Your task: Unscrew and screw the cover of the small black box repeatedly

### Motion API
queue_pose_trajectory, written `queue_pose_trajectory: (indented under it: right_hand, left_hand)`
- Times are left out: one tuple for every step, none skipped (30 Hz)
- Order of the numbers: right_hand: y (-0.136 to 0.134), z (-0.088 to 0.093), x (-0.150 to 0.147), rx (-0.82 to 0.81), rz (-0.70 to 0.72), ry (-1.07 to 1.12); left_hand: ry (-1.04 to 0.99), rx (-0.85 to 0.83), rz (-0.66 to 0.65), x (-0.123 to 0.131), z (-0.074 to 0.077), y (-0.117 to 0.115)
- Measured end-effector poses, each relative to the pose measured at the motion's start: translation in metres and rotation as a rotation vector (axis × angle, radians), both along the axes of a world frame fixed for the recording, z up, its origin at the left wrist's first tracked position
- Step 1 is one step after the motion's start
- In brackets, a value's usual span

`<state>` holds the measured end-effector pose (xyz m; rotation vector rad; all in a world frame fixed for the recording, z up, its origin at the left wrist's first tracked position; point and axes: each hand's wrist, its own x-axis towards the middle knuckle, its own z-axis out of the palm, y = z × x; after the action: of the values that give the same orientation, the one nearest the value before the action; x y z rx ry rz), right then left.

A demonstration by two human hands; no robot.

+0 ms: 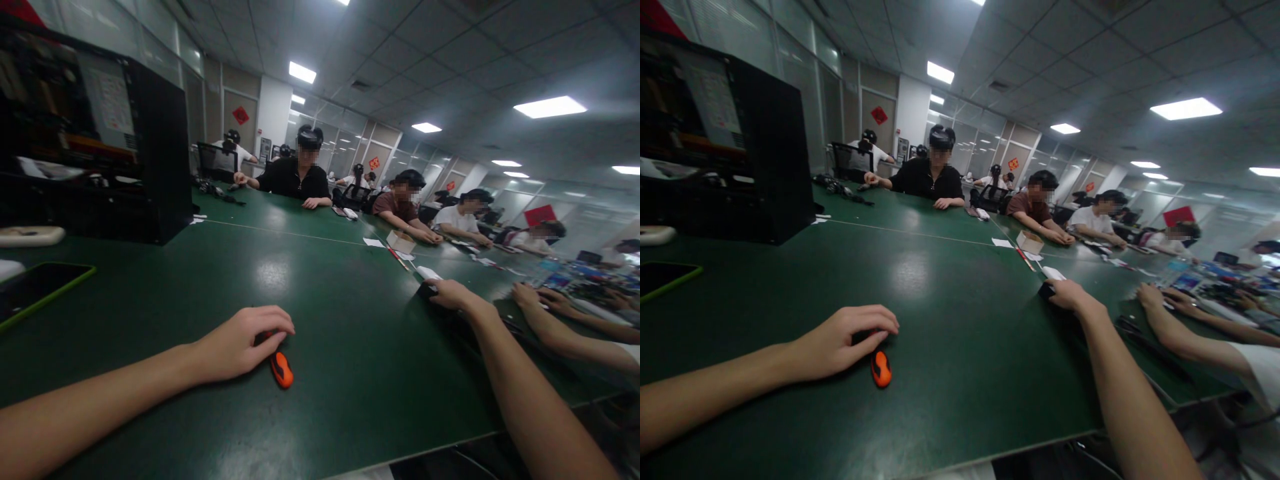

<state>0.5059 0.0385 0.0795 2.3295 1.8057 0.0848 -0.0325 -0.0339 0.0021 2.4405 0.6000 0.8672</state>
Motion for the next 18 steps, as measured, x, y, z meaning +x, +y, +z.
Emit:
queue_pose_trajectory:
  right_hand:
    - [-0.002, 0.0, -0.001, 0.01, 0.006, 0.004]
    - [-0.004, -0.001, -0.002, 0.021, 0.01, 0.01]
    - [-0.006, -0.001, -0.003, 0.033, 0.012, 0.018]
    - [-0.008, 0.0, -0.004, 0.046, 0.013, 0.028]
    - [-0.01, 0.001, -0.004, 0.059, 0.011, 0.04]
    - [-0.013, 0.003, -0.003, 0.073, 0.012, 0.056]
    - [-0.018, 0.005, -0.002, 0.087, 0.014, 0.074]
    - [-0.023, 0.009, 0.0, 0.104, 0.017, 0.093]
    - [-0.029, 0.013, 0.003, 0.121, 0.019, 0.108]
    - [-0.037, 0.017, 0.007, 0.137, 0.016, 0.119]
    - [-0.046, 0.021, 0.011, 0.149, 0.006, 0.125]
    - [-0.057, 0.023, 0.016, 0.154, -0.014, 0.127]
    - [-0.067, 0.025, 0.021, 0.15, -0.04, 0.127]
    - [-0.078, 0.026, 0.026, 0.137, -0.071, 0.131]
    - [-0.088, 0.026, 0.03, 0.118, -0.099, 0.138]
    - [-0.098, 0.025, 0.033, 0.095, -0.122, 0.148]
    - [-0.106, 0.024, 0.034, 0.073, -0.136, 0.161]
    - [-0.113, 0.022, 0.034, 0.056, -0.142, 0.173]
  left_hand:
    - [0.018, 0.006, -0.019, 0.0, 0.001, 0.0]
    - [0.046, 0.017, -0.039, -0.001, 0.003, -0.001]
    - [0.077, 0.037, -0.058, -0.003, 0.004, -0.001]
    - [0.11, 0.063, -0.075, -0.005, 0.005, 0.0]
    - [0.142, 0.092, -0.091, -0.008, 0.007, 0.001]
    - [0.166, 0.122, -0.105, -0.01, 0.008, 0.002]
    - [0.185, 0.148, -0.12, -0.013, 0.009, 0.003]
    - [0.199, 0.171, -0.133, -0.016, 0.01, 0.004]
    - [0.209, 0.193, -0.143, -0.018, 0.011, 0.005]
    - [0.22, 0.209, -0.146, -0.02, 0.011, 0.006]
    - [0.231, 0.223, -0.149, -0.022, 0.012, 0.007]
    - [0.242, 0.233, -0.148, -0.022, 0.013, 0.008]
    - [0.253, 0.238, -0.146, -0.023, 0.013, 0.008]
    - [0.261, 0.24, -0.145, -0.023, 0.014, 0.008]
    - [0.265, 0.239, -0.144, -0.022, 0.014, 0.008]
    - [0.267, 0.234, -0.141, -0.021, 0.013, 0.008]
    - [0.271, 0.225, -0.136, -0.021, 0.013, 0.008]
    - [0.274, 0.215, -0.131, -0.02, 0.012, 0.008]
